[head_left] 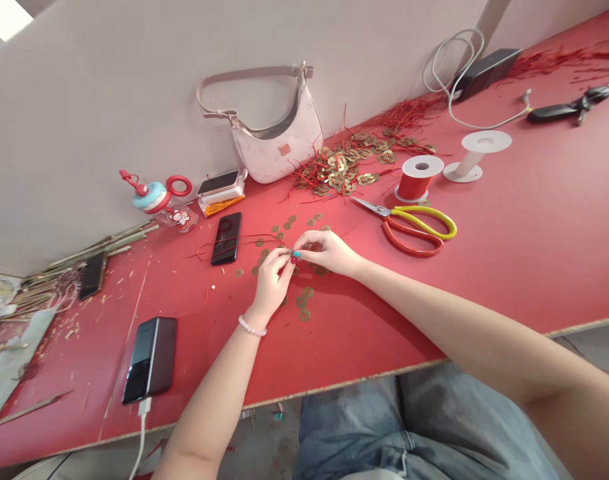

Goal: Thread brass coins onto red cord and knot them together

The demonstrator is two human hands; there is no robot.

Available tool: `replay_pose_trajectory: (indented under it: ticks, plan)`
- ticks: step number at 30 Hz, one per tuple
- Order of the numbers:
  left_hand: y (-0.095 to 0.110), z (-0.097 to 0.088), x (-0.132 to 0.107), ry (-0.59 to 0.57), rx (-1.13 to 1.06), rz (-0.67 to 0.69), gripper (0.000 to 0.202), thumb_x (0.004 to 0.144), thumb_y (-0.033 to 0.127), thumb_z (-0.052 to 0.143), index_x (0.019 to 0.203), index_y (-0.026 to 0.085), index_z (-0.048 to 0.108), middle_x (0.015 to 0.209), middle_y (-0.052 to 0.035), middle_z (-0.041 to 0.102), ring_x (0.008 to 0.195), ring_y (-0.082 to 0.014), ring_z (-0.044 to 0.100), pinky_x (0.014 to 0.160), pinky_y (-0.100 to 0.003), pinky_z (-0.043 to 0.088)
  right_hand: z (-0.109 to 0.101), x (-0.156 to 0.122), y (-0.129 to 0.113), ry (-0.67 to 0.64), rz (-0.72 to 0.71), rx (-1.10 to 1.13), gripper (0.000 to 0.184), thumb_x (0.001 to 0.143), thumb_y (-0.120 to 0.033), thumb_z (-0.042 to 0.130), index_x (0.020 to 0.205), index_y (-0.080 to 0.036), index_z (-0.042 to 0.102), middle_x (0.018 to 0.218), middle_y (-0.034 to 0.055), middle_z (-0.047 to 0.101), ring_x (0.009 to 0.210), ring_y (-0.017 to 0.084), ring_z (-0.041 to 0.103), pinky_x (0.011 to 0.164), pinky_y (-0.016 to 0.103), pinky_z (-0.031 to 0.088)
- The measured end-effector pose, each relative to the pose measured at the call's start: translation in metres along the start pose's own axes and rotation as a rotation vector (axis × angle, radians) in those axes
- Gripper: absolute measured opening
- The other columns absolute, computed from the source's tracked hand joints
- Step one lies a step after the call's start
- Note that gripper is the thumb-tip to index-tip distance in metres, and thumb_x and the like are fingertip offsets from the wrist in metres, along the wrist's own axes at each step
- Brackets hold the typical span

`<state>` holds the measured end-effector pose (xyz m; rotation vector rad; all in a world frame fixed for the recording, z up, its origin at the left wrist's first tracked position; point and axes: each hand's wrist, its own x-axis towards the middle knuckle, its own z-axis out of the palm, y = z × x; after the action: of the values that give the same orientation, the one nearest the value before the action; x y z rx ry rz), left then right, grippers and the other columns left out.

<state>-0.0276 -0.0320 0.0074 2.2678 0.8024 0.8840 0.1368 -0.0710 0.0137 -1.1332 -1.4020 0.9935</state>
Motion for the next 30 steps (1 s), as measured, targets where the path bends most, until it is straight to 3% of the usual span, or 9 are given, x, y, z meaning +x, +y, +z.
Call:
replay_pose_trajectory:
  ticks: [7,18,24,30]
  plan:
    - [0.001,0.000,0.000,-0.005,0.005,-0.001,0.025,0.088,0.030,0.044,0.079,0.016,0.063,0.091,-0.0064,0.059,0.083,-0.0151,0.056,0.074,-0.027,0.046,0.000,0.001,0.002,-0.013,-0.029,-0.033,0.020,0.075,-0.034,0.058,0.078,-0.015,0.064,0.076,0.0030,0.061,0.064,0.010,0.053,0.060,0.023,0.043]
    - [0.003,-0.001,0.000,-0.042,0.043,0.034,0.018,0.087,0.024,0.046,0.086,0.016,0.062,0.092,-0.0060,0.059,0.086,-0.0150,0.056,0.077,-0.027,0.046,0.000,-0.001,-0.002,-0.030,0.000,0.058,0.020,0.074,-0.034,0.056,0.076,-0.014,0.059,0.070,0.0014,0.059,0.061,0.009,0.051,0.059,0.023,0.042]
    - [0.003,0.000,0.001,-0.066,0.049,0.063,0.015,0.086,0.019,0.047,0.084,0.016,0.061,0.093,-0.0058,0.059,0.089,-0.0154,0.057,0.082,-0.028,0.046,0.002,-0.002,-0.013,0.025,0.037,0.175,0.021,0.074,-0.034,0.057,0.075,-0.014,0.058,0.067,0.0001,0.057,0.059,0.008,0.050,0.057,0.023,0.042]
    - [0.004,0.001,0.000,-0.157,0.040,0.084,0.018,0.089,0.021,0.040,0.086,0.017,0.058,0.095,-0.0065,0.058,0.092,-0.0160,0.055,0.084,-0.030,0.044,-0.007,-0.004,-0.039,0.200,-0.074,0.230,0.020,0.075,-0.036,0.058,0.079,-0.016,0.057,0.078,0.0014,0.059,0.069,0.009,0.054,0.065,0.023,0.044]
